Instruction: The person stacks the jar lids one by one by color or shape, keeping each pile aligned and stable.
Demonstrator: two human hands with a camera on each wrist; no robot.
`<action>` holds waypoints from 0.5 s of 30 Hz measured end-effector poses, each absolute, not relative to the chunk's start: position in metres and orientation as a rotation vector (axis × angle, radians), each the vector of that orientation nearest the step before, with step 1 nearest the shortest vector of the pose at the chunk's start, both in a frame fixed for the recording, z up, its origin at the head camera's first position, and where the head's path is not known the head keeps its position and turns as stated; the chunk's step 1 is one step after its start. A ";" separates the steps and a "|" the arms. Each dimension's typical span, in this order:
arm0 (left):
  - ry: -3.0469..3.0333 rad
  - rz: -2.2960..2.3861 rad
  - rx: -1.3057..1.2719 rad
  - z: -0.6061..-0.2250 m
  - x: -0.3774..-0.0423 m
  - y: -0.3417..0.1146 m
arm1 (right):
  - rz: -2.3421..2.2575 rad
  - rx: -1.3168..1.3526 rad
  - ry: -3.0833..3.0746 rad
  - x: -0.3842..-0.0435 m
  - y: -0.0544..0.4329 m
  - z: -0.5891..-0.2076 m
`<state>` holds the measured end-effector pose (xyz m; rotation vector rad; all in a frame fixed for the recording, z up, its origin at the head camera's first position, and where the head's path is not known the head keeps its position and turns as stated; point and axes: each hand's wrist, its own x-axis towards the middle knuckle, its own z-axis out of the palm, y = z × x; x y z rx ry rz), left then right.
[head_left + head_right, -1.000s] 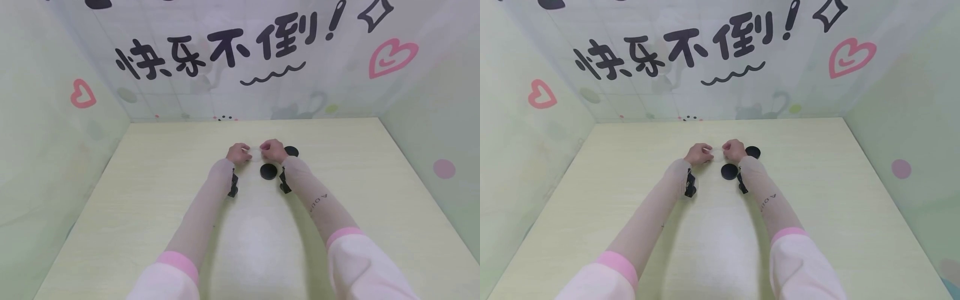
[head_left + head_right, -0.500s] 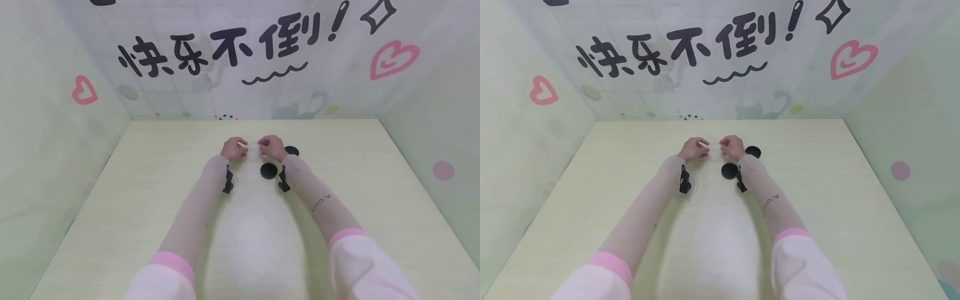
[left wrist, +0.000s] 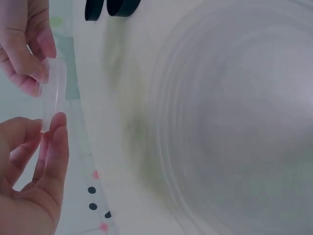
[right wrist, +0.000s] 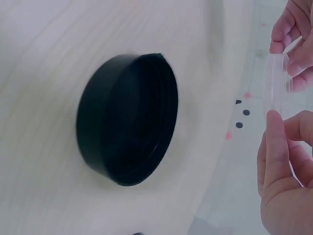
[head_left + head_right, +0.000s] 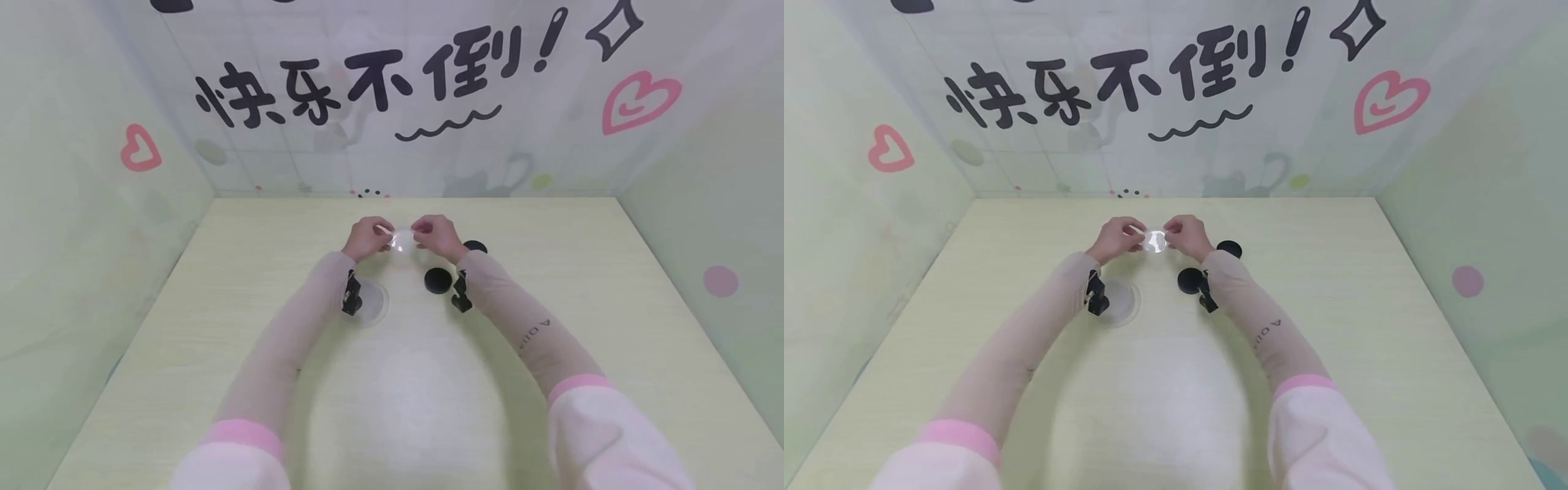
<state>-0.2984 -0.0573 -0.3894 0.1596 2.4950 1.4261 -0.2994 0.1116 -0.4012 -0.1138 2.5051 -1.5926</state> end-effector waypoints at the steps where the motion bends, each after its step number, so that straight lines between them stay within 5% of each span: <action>1: 2.496 1.427 0.169 -0.388 -0.298 -0.059 | -1.599 -0.114 2.495 -0.299 0.110 -0.400; 15: 2.488 1.308 0.291 -0.372 -0.282 -0.095 | -1.548 -0.227 2.424 -0.281 0.089 -0.392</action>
